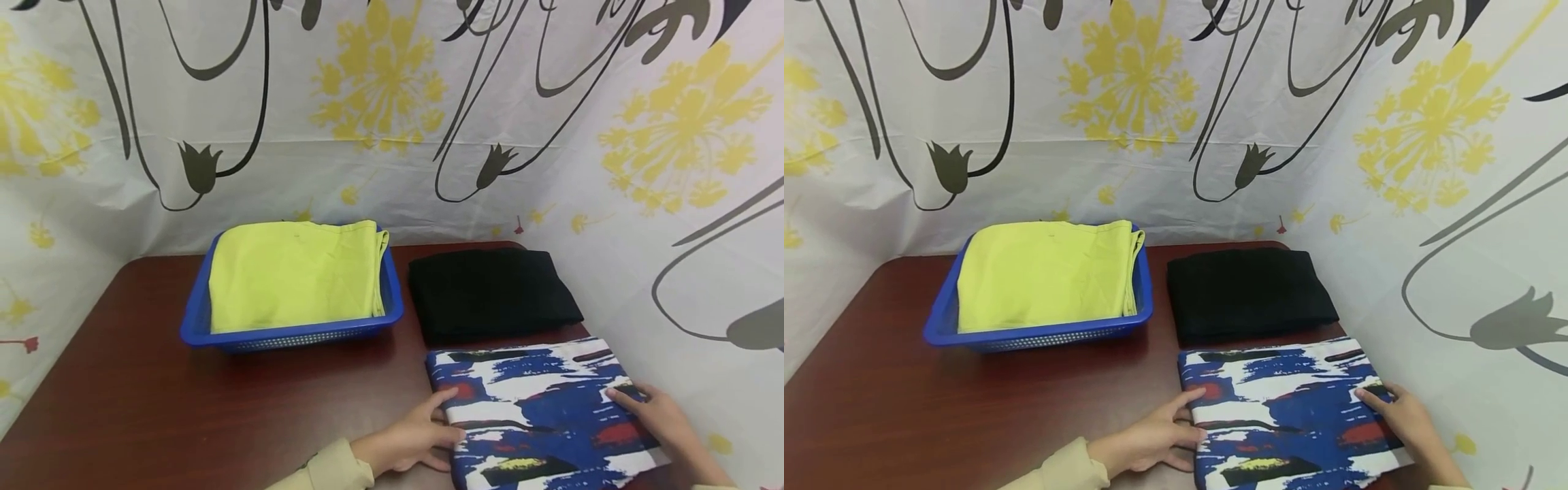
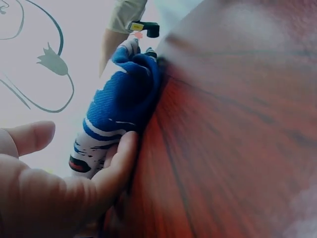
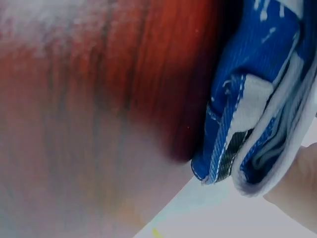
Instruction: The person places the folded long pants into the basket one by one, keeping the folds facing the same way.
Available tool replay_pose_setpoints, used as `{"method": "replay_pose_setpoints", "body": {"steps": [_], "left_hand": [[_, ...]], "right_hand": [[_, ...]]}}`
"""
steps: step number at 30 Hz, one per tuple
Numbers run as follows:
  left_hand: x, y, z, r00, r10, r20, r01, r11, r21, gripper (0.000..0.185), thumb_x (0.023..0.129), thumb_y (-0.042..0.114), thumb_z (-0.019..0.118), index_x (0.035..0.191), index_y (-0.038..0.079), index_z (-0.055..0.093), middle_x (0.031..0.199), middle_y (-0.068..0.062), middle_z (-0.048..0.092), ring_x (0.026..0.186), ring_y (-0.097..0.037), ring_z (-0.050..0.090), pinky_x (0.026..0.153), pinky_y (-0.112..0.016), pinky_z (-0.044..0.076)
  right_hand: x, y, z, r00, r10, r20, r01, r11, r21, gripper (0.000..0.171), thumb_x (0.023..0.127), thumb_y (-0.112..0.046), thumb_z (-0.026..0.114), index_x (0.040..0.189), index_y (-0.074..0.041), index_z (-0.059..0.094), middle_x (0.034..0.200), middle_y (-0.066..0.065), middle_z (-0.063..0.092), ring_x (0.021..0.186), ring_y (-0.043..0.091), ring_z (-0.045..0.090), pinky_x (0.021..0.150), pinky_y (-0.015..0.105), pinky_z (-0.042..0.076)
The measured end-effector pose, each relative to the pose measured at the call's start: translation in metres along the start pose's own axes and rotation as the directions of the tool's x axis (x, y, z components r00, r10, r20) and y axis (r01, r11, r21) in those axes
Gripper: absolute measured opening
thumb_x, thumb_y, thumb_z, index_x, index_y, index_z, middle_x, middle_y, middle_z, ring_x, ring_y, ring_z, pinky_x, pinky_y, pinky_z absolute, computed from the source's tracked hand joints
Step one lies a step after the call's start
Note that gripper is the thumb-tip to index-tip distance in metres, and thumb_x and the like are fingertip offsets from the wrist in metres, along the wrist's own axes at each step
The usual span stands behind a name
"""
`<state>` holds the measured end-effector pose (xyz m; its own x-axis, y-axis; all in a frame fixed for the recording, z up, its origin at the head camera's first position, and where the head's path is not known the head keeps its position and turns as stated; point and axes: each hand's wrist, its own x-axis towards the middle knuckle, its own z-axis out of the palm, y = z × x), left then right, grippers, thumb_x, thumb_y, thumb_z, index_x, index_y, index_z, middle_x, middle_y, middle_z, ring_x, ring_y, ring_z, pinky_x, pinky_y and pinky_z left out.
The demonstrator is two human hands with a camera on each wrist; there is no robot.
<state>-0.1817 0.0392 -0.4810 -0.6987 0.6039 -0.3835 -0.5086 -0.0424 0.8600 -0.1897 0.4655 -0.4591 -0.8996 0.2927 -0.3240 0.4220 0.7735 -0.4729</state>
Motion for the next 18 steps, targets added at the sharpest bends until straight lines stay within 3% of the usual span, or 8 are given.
{"method": "replay_pose_setpoints", "body": {"steps": [4, 10, 18], "left_hand": [[0.0023, -0.0039, 0.0017, 0.999, 0.026, -0.020, -0.025, 0.998, 0.058, 0.065, 0.085, 0.002, 0.067, 0.143, 0.021, 0.044, 0.103, -0.016, 0.054, 0.086, -0.023, 0.066, 0.073, -0.050, 0.057], [0.0064, -0.0069, 0.0046, 0.998, 0.041, -0.053, -0.032, 0.986, 0.161, 0.058, 0.085, 0.005, 0.069, 0.137, 0.021, 0.050, 0.091, -0.012, 0.062, 0.085, -0.023, 0.066, 0.074, -0.051, 0.057], [0.0054, -0.0031, 0.0054, 0.996, 0.067, -0.064, -0.052, 0.978, 0.203, 0.054, 0.081, -0.006, 0.067, 0.129, 0.015, 0.056, 0.095, -0.009, 0.067, 0.082, -0.022, 0.067, 0.068, -0.046, 0.058]], "right_hand": [[-0.0039, -0.0011, 0.0040, 0.997, 0.038, 0.074, -0.045, 0.994, 0.101, 0.094, 0.093, -0.056, 0.052, 0.138, 0.022, 0.025, 0.081, 0.007, 0.070, 0.065, 0.016, 0.064, 0.058, 0.031, 0.053], [-0.0040, -0.0018, 0.0061, 0.992, 0.057, 0.116, -0.070, 0.991, 0.116, 0.095, 0.095, -0.059, 0.046, 0.139, 0.022, 0.022, 0.082, 0.008, 0.070, 0.067, 0.018, 0.066, 0.060, 0.034, 0.055], [-0.0020, -0.0041, 0.0073, 0.995, 0.046, 0.086, -0.053, 0.995, 0.088, 0.095, 0.094, -0.060, 0.047, 0.135, 0.023, 0.028, 0.080, 0.007, 0.068, 0.066, 0.017, 0.063, 0.058, 0.032, 0.053]]}}
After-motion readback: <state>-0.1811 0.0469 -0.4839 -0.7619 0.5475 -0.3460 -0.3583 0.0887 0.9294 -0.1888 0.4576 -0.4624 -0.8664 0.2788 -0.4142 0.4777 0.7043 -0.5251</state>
